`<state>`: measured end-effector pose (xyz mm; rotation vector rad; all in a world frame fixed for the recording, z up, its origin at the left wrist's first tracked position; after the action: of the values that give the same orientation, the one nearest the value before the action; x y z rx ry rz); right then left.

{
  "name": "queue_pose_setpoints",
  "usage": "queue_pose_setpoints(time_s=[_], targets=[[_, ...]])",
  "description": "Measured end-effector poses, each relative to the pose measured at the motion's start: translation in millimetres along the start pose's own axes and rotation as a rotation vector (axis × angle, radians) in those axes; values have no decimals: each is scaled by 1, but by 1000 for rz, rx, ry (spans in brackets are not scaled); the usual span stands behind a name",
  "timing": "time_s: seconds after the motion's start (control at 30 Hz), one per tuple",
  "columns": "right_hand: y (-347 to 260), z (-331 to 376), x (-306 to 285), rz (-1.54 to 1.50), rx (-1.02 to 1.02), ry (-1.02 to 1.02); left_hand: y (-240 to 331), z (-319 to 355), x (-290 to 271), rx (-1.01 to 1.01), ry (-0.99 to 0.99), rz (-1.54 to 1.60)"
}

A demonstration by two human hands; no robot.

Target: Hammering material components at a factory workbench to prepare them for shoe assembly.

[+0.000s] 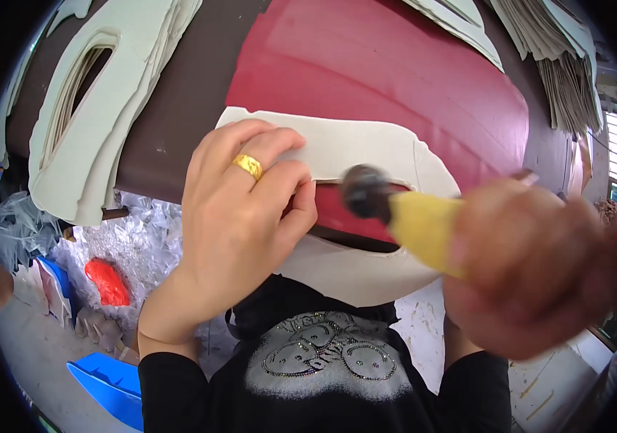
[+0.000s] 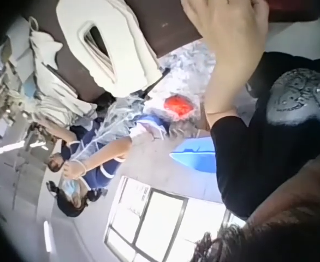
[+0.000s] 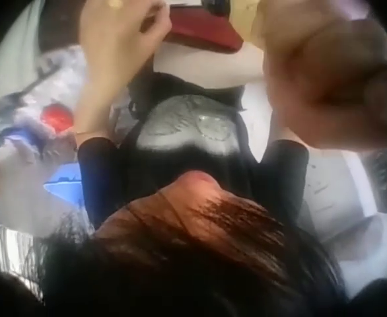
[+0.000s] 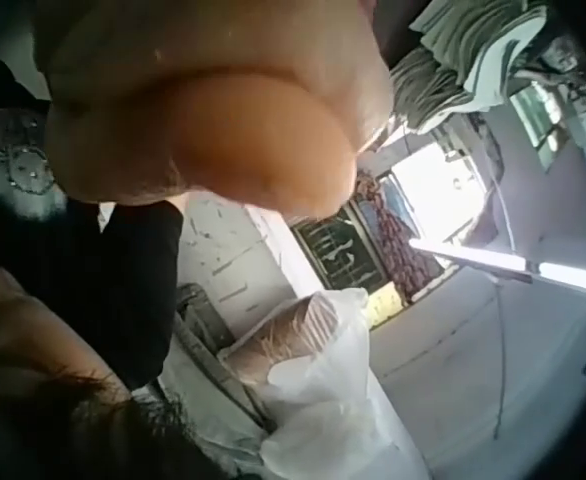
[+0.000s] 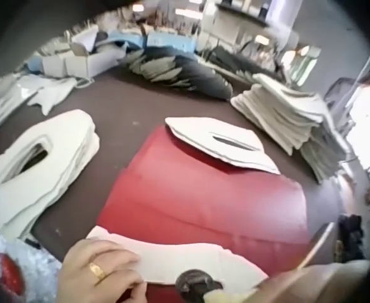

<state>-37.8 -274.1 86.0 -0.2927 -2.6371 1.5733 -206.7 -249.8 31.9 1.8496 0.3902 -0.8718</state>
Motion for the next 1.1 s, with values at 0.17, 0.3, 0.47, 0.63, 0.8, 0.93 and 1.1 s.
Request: queue_pose_setpoints(time_s=[0.17, 0.3, 0.47, 0.63, 0.8, 0.93, 1.1], targets=[[4, -3, 10, 24, 28, -36, -27, 12, -5, -13, 52, -18], [2, -10, 24, 34, 15, -60, -26, 7, -14, 28, 16, 20], [-9, -13, 30, 25, -53, -89, -37, 12, -18, 32, 86, 36], [-7, -10, 44, 26, -97, -98, -51, 15, -29, 8, 39, 106], [-28, -2, 37, 3, -170, -103, -58, 19, -30, -50, 89, 171], [-3, -27, 60, -1, -216, -76, -57, 28, -32, -76, 58, 175], [-35, -15, 17, 12, -307, -33, -49, 9, -44, 51, 27, 92]])
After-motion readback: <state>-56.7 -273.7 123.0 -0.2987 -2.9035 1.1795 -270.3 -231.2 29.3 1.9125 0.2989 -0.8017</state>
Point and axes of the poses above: each hand's wrist, its own z-axis away from the middle knuckle, its own x-axis out of the palm, y = z × x, the point moved 2 cm from there along -z, towards the middle knuckle, and after that the axes turned 12 degrees about -x, right-handed, at the moved point
